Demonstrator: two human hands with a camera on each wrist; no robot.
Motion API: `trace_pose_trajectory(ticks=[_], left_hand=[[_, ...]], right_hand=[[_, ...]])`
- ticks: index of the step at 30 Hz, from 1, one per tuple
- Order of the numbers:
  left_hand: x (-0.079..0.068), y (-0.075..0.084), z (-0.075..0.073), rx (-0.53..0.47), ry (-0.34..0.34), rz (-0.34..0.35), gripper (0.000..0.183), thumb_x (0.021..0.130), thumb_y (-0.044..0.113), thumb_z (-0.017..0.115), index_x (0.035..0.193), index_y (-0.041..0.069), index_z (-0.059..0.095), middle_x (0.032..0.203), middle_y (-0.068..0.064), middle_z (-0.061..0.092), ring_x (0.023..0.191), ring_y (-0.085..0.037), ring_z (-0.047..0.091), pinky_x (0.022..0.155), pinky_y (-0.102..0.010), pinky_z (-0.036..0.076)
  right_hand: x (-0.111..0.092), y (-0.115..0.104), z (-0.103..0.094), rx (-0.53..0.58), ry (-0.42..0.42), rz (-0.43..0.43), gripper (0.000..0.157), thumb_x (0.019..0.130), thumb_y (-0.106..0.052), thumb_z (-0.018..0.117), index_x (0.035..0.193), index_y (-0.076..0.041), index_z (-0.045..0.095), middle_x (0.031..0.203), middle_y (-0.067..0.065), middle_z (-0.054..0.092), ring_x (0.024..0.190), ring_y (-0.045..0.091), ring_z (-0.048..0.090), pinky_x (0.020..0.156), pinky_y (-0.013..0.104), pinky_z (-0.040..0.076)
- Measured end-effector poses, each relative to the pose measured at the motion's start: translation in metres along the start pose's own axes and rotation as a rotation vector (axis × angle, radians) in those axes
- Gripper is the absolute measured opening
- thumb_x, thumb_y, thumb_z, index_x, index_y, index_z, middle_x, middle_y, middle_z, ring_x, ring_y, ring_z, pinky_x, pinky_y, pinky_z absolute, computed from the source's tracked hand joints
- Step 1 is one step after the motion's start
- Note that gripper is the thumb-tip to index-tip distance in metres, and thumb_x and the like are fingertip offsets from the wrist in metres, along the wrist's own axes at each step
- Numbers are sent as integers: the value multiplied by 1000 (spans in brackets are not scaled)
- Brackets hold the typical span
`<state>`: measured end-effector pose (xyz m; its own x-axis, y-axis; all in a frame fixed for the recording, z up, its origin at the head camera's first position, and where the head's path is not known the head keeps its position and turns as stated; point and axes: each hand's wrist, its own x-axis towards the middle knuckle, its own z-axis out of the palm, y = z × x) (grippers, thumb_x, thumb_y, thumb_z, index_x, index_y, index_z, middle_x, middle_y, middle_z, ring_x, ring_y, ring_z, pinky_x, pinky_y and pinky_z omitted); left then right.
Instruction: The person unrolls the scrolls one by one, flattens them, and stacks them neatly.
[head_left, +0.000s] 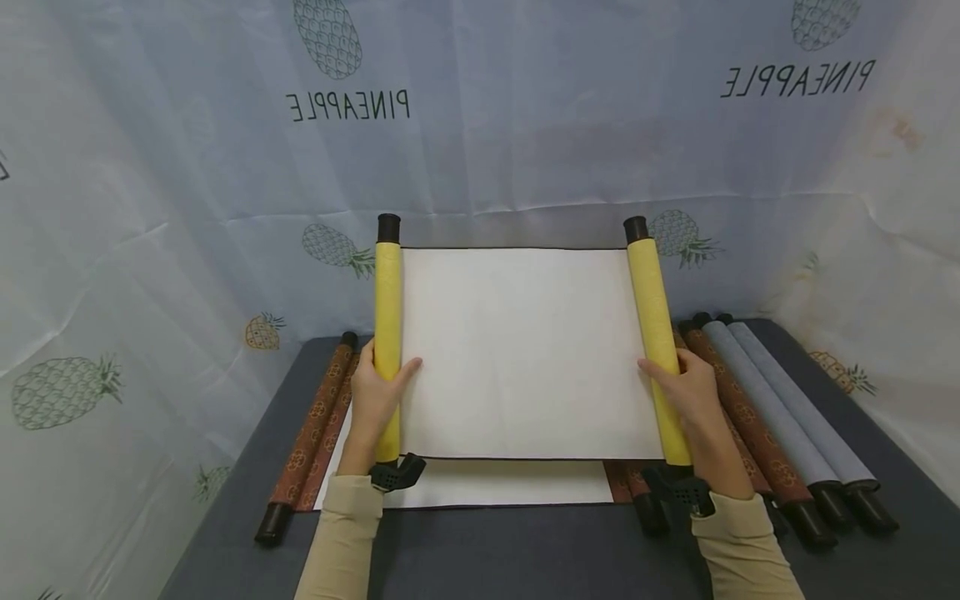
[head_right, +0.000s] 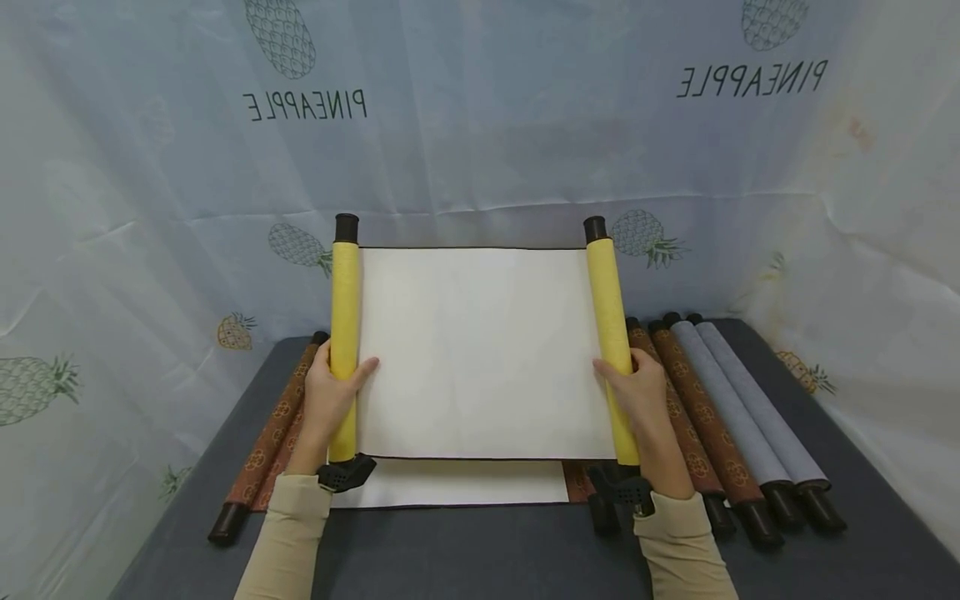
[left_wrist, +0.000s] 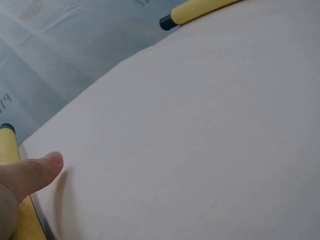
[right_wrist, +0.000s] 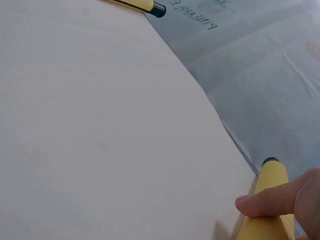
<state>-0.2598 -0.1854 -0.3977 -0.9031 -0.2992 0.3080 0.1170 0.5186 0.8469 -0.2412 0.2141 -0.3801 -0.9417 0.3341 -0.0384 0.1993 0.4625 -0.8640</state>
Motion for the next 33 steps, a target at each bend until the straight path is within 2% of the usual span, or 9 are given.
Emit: trace_pose_trajectory(ticks=[3, 10, 17, 21, 28, 33], left_hand=[[0, 1, -3, -14, -5, -6, 76, 82, 33, 76, 143, 4, 39, 103, -16, 57, 83, -23, 50, 70, -27, 41], [0, 1, -3, -4, 5, 16, 68, 86, 23, 72, 142, 0, 39, 105, -21, 59, 82, -25, 53, 67, -26, 41], [3, 0, -6, -38, -16, -24, 61, 90, 19, 66, 141, 0, 37, 106, -22, 58, 78, -23, 52, 64, -25, 42], [4, -2, -7, -46, -26, -9, 57, 91, 19, 64, 140, 1, 40, 103, -19, 56, 78, -20, 49, 65, -25, 41], [4, -2, -10, -27, -22, 13, 59, 91, 23, 65, 140, -1, 44, 115, -19, 52, 90, -23, 50, 72, -24, 41], [3, -3, -12, -4, -27, 11, 58, 90, 22, 67, 139, 0, 46, 117, -20, 56, 92, -27, 54, 70, -23, 44]], right_hand=[[0, -1, 0, -11, 1, -3, 61, 94, -32, 58, 136, 9, 42, 112, 20, 52, 82, 18, 50, 64, 24, 41], [-1, 0, 0, -18, 10, -7, 57, 94, -30, 55, 133, 9, 43, 106, 20, 52, 80, 19, 51, 62, 25, 42], [1, 0, -3, -24, -8, 25, 58, 95, -33, 53, 133, 9, 43, 104, 18, 52, 80, 19, 51, 62, 25, 41], [2, 0, -4, -18, -32, 30, 61, 96, -33, 51, 137, 11, 38, 109, 22, 51, 85, 22, 51, 65, 27, 41], [2, -1, -4, 25, -34, 47, 66, 96, -32, 44, 145, 8, 27, 120, 24, 47, 92, 26, 50, 68, 29, 41], [1, -1, -5, 28, -7, 35, 75, 93, -37, 54, 147, 6, 25, 126, 24, 45, 95, 25, 49, 69, 28, 41]])
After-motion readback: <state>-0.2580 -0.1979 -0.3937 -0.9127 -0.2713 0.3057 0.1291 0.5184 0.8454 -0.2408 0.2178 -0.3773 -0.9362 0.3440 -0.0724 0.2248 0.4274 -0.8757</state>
